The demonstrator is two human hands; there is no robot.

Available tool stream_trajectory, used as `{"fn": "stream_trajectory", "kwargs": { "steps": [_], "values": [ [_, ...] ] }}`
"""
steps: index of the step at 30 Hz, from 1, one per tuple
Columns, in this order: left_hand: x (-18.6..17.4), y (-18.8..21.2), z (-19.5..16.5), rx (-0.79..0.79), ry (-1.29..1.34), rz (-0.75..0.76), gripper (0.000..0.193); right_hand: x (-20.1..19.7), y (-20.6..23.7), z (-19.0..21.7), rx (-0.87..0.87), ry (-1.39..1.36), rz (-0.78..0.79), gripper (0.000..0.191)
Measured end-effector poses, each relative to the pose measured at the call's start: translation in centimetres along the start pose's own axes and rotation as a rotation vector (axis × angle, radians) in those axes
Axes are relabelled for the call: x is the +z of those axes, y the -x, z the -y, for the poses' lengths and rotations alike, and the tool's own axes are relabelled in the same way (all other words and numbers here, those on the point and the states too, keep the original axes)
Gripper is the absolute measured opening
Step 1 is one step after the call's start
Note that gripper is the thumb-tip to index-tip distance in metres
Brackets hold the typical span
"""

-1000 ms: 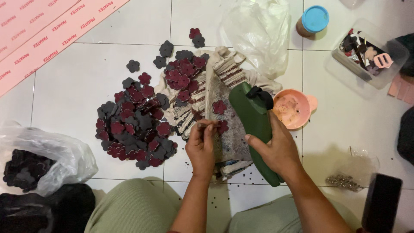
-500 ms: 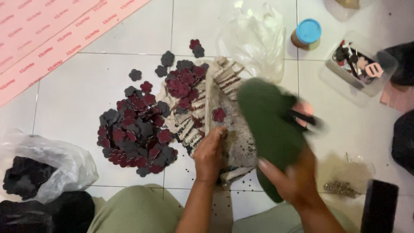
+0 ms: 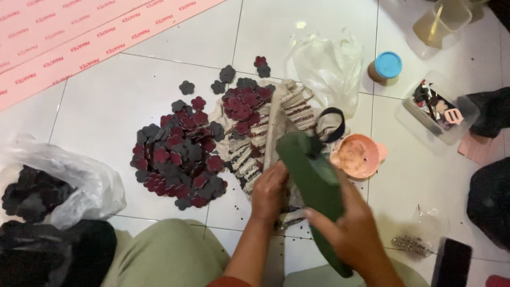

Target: The person sits on the floor and glues small flower-shaped fabric cutouts onto the surface of a green shoe upper, using a small stick to apply adhesive from a bowl and pressing each cutout in place one at a time, working across the shoe surface.

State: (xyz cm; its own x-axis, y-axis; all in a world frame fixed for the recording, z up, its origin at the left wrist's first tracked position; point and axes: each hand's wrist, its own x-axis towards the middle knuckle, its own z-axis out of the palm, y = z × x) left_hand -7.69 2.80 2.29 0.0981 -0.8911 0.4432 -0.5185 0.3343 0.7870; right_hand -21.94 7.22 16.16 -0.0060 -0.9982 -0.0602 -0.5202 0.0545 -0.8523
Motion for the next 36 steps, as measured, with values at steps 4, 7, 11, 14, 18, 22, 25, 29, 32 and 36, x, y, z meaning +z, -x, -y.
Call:
{"fn": "stream_trajectory", "kwargs": {
  "steps": [4,7,11,14,18,22,25,29,32,36],
  "values": [
    [0.3,-0.5,-0.2,0.094,-0.005,-0.016,0.041,-3.0,1.8,2.8,-0.111,-0.001,-0.226,0.081],
    [0.1,-0.8,-0.5,0.106,0.038,-0.034,0.039,-2.0,1.5,-0.3,-0.073,0.064,-0.106,0.082],
    [0.0,-1.2,-0.9,0.085,0.067,-0.037,0.04,0.5,0.2,-5.8,0.004,0.161,0.046,0.087],
    [0.1,-1.5,-0.9,0.084,0.068,-0.017,0.043,-1.3,0.6,-5.8,0.363,0.058,0.034,0.074],
    [0.1,-1.3,-1.0,0.086,0.078,-0.013,0.04,-6.3,3.3,-3.5,0.05,-0.467,-0.031,0.084],
    [-0.1,-1.3,-1.2,0.068,0.089,-0.005,0.042,-3.9,2.9,-6.0,-0.07,-0.133,-0.053,0.086],
    [-0.2,-1.5,-1.3,0.052,0.065,-0.025,0.042,-0.3,1.4,-7.4,-0.166,0.127,-0.094,0.088],
    [-0.2,-1.6,-1.0,0.045,0.067,0.005,0.047,1.0,0.1,-4.2,0.176,0.015,-0.111,0.075],
    [0.1,-1.0,-1.2,-0.051,0.028,0.013,0.04,0.5,-0.1,-1.0,0.127,0.126,-0.145,0.074],
    [0.7,-1.4,-0.6,-0.046,0.041,-0.127,0.037,1.2,0.0,-0.7,0.207,0.543,-0.075,0.099]
  ]
}}
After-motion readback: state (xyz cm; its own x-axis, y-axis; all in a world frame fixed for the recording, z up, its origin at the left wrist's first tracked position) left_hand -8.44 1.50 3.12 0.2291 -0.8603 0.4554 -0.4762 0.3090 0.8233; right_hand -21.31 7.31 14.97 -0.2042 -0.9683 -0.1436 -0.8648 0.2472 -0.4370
